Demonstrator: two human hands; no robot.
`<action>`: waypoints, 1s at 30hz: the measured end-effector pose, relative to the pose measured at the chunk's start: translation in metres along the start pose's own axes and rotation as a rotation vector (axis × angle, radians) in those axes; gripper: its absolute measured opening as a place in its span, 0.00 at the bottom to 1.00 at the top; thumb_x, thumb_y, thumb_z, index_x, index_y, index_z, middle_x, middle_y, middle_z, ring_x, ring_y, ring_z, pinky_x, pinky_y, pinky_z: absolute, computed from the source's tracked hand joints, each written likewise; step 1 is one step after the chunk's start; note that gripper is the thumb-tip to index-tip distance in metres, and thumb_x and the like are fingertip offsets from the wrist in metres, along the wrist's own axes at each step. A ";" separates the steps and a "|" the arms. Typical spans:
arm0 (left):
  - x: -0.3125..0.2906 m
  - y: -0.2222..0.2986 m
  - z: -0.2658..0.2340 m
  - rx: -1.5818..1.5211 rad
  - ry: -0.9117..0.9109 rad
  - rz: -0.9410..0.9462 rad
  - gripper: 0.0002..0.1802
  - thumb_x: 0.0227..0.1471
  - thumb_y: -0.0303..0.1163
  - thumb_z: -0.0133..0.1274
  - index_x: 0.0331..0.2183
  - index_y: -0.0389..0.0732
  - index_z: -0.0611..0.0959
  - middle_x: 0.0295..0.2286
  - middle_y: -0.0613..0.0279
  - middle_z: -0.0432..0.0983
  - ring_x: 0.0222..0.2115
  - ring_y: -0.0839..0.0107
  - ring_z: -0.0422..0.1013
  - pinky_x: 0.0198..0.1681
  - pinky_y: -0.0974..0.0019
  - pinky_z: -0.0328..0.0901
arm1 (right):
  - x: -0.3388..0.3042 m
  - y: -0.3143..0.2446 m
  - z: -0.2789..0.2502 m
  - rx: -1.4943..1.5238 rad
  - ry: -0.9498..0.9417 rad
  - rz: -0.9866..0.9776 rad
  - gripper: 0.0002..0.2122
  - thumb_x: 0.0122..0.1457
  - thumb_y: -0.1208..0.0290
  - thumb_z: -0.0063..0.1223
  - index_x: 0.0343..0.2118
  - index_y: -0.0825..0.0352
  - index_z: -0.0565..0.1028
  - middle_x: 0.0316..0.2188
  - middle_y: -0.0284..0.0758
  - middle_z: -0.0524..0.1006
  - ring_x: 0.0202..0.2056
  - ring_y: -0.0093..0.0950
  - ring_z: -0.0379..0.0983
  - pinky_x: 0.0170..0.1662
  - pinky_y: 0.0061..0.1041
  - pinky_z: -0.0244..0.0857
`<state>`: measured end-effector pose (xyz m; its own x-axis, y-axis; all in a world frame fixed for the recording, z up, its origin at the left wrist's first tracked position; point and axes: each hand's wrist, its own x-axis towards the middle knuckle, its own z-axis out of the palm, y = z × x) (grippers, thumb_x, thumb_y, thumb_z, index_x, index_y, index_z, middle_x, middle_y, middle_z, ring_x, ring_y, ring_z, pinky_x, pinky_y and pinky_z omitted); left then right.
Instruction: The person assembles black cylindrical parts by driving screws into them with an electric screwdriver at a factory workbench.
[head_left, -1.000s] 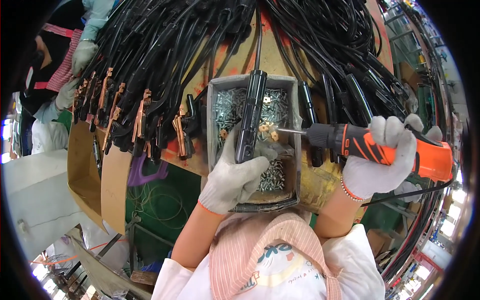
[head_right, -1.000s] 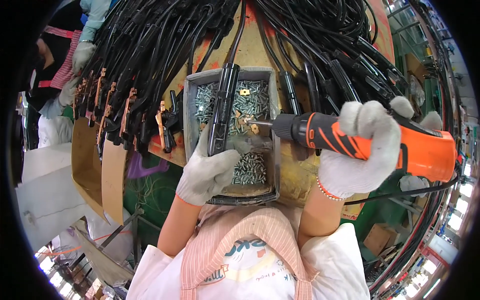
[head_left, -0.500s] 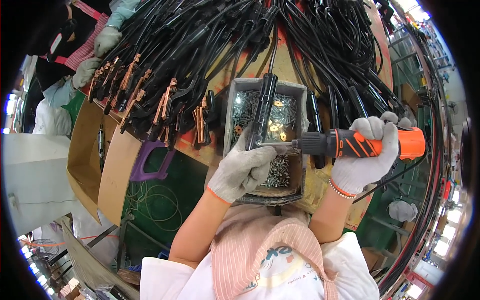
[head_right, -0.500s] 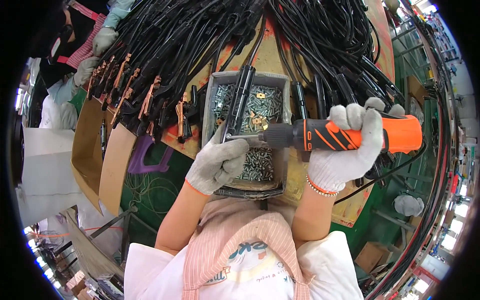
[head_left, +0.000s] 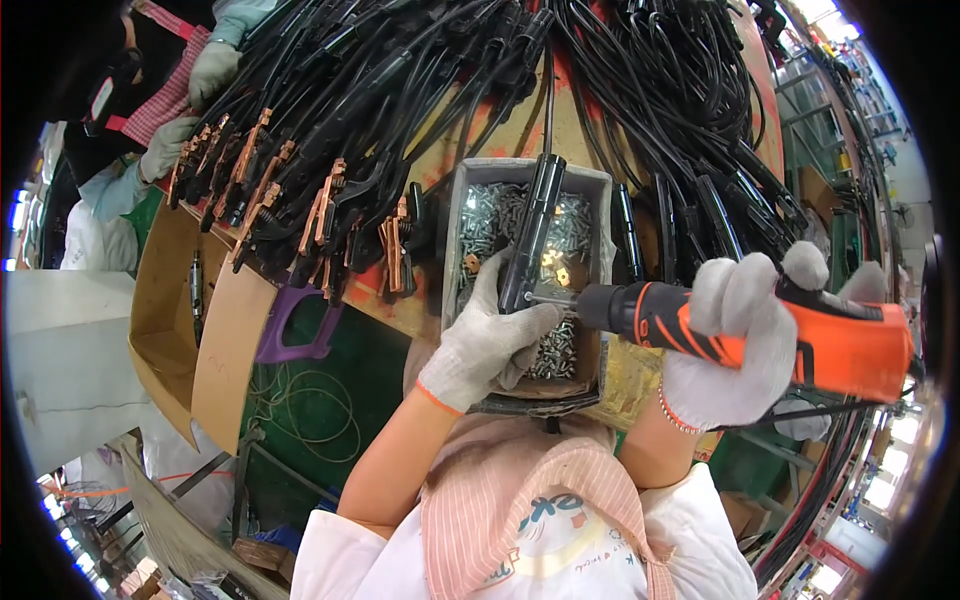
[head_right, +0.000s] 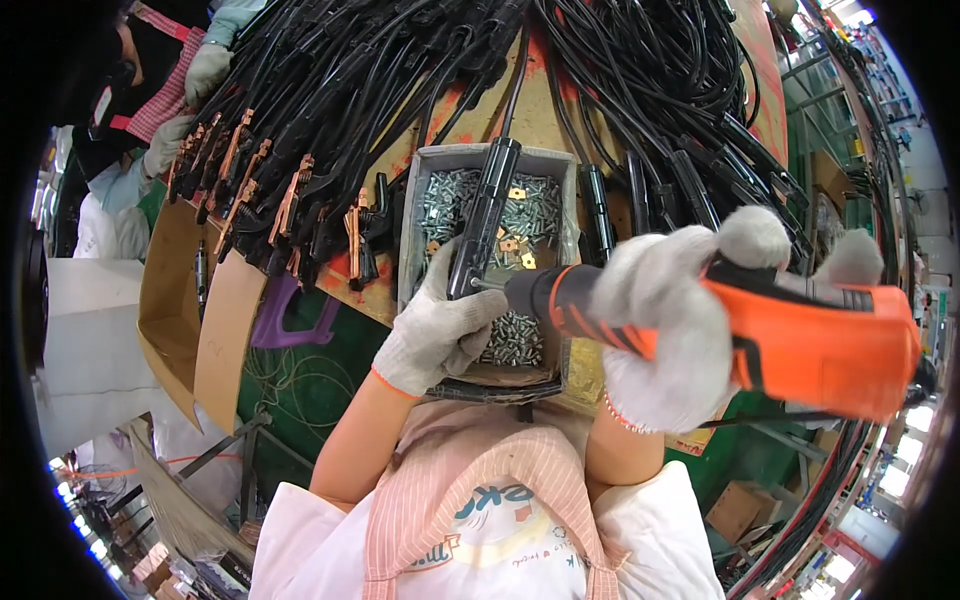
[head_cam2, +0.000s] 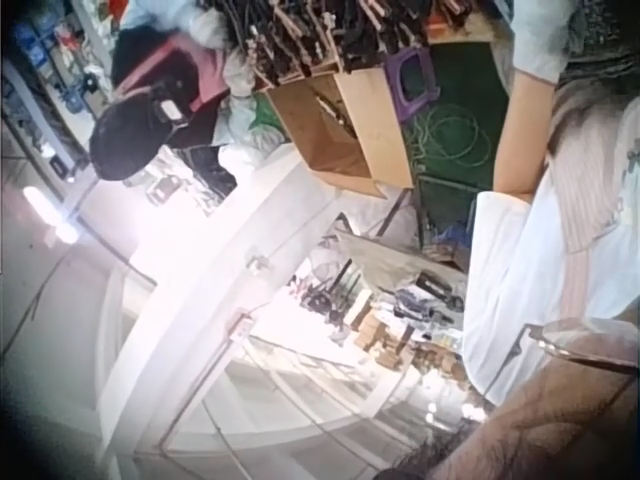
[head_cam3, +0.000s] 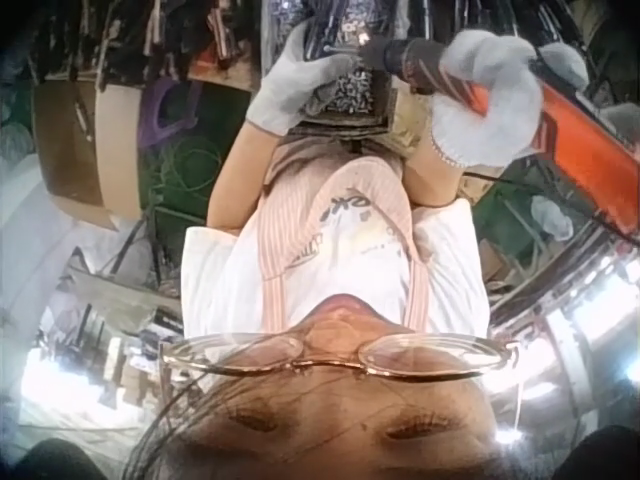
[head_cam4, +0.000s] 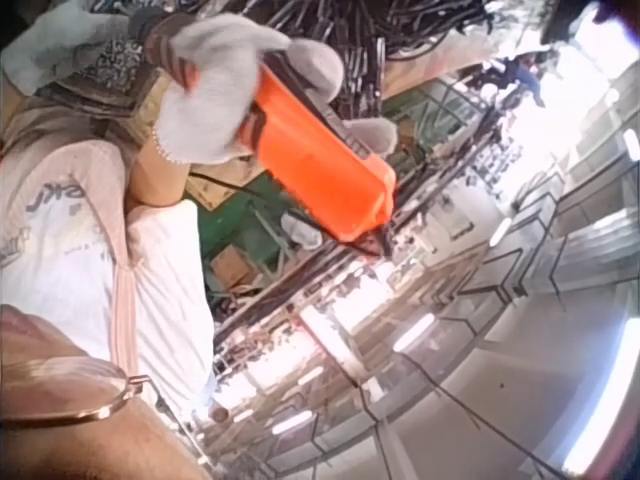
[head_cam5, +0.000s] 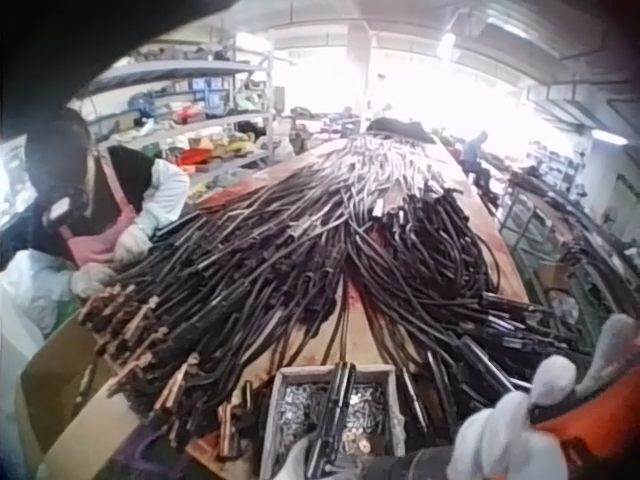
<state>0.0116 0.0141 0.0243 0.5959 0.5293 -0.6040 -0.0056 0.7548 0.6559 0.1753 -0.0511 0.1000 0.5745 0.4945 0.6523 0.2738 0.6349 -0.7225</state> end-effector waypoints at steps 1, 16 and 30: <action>0.002 -0.004 -0.004 -0.004 0.004 0.001 0.33 0.52 0.25 0.57 0.57 0.47 0.63 0.22 0.69 0.69 0.12 0.83 0.62 0.10 0.78 0.52 | 0.003 0.004 -0.011 -0.357 -0.261 -0.218 0.25 0.58 0.77 0.46 0.59 0.59 0.57 0.31 0.37 0.68 0.19 0.21 0.58 0.21 0.21 0.56; 0.009 -0.010 -0.013 -0.076 -0.097 -0.026 0.44 0.49 0.30 0.60 0.62 0.43 0.54 0.26 0.67 0.70 0.13 0.80 0.63 0.10 0.74 0.56 | 0.001 0.000 0.043 0.201 -0.265 0.017 0.40 0.53 0.91 0.43 0.67 0.50 0.49 0.32 0.31 0.61 0.19 0.22 0.61 0.19 0.23 0.59; -0.003 -0.010 -0.007 0.036 -0.071 -0.013 0.38 0.50 0.31 0.60 0.58 0.44 0.59 0.21 0.69 0.67 0.12 0.81 0.61 0.11 0.76 0.53 | -0.010 -0.008 0.027 0.228 0.171 0.280 0.42 0.54 0.91 0.47 0.69 0.50 0.45 0.45 0.35 0.68 0.24 0.20 0.66 0.24 0.25 0.66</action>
<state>0.0044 0.0079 0.0162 0.6514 0.4893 -0.5799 0.0305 0.7467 0.6644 0.1463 -0.0455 0.1053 0.7277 0.5739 0.3756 -0.0791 0.6142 -0.7852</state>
